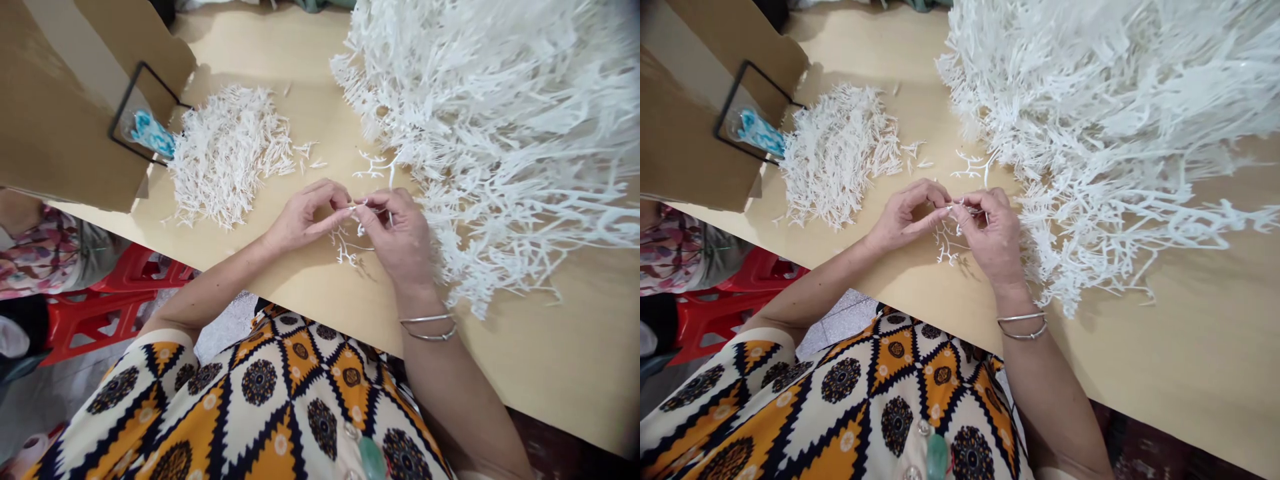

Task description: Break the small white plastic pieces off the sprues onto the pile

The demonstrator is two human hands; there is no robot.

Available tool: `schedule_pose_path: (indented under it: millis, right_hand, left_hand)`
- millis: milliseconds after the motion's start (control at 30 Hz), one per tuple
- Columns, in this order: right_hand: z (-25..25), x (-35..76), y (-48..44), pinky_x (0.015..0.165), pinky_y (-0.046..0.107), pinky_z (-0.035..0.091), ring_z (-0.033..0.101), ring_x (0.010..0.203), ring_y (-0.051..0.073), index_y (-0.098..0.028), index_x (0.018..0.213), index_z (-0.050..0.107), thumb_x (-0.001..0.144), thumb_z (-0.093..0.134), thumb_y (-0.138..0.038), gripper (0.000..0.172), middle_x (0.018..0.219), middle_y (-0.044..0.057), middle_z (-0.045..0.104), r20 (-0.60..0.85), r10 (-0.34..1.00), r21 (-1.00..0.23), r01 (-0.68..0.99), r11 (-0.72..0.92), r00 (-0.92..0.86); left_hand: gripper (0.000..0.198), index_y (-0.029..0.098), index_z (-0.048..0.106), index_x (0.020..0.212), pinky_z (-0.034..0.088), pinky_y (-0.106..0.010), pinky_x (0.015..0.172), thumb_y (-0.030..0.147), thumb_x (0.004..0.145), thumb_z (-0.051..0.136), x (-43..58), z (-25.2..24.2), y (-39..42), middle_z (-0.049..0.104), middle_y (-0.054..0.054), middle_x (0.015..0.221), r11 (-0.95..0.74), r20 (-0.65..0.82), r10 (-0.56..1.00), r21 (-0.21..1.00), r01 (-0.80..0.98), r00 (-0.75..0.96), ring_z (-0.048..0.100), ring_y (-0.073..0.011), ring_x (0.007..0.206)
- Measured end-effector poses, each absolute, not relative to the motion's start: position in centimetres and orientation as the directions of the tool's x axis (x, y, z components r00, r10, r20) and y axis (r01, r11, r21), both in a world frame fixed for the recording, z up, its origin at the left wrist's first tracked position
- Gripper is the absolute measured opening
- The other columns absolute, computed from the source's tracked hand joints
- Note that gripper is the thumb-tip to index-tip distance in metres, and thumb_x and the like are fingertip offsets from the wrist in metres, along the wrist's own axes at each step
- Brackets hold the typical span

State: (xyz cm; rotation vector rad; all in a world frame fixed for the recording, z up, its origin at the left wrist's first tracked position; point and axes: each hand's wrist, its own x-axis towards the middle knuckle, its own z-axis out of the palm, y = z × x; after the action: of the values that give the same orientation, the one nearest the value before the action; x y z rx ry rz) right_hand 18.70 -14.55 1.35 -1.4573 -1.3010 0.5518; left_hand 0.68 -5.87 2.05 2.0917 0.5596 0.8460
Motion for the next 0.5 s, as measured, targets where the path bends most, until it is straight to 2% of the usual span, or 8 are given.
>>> schedule_pose_path:
  millis: [100,233,367,500]
  right_hand:
    - [1.34,18.68,-14.49,0.071,0.032,0.051,0.061,0.082,0.016,-0.023,0.094,0.075,0.092,0.071,-0.023,0.004,0.091,0.003,0.063,0.292,0.91,-0.9,0.407,0.157,0.294]
    - [1.04,18.87,-14.48,0.073,0.035,0.052,0.062,0.083,0.017,-0.027,0.095,0.075,0.094,0.07,-0.024,0.006,0.092,0.003,0.063,0.308,0.908,-0.894,0.413,0.173,0.286]
    - [0.59,19.15,-14.37,0.072,0.038,0.053,0.063,0.085,0.019,-0.029,0.093,0.073,0.093,0.071,-0.026,0.004,0.093,0.004,0.064,0.334,0.896,-0.876,0.446,0.182,0.291]
    - [0.61,18.98,-14.22,0.069,0.038,0.052,0.062,0.083,0.019,-0.029,0.091,0.07,0.092,0.072,-0.029,0.002,0.093,0.003,0.063,0.342,0.892,-0.882,0.428,0.196,0.296]
  left_hand:
    - [0.026,0.019,0.06,0.097,0.054,-0.028,0.081,0.044,0.099,0.067,0.58,1.89,-5.97,0.071,-0.005,0.098,-0.399,0.256,0.663,0.916,0.043,0.703,0.067,-0.012,0.086]
    - [0.031,0.019,0.063,0.113,0.055,-0.025,0.081,0.046,0.099,0.067,0.5,1.77,-5.64,0.07,-0.005,0.101,-0.216,0.18,0.645,0.975,-0.049,0.742,0.067,-0.0102,0.088]
    - [0.038,0.019,0.064,0.12,0.05,-0.021,0.072,0.047,0.096,0.072,0.52,1.6,-5.24,0.065,0.0,0.089,-0.16,0.123,0.625,0.987,-0.028,0.771,0.062,-0.0069,0.077]
    - [0.051,0.018,0.059,0.123,0.05,-0.021,0.071,0.049,0.088,0.08,0.62,1.42,-5.21,0.065,0.002,0.085,-0.107,0.074,0.633,0.994,-0.007,0.771,0.061,-0.0063,0.073]
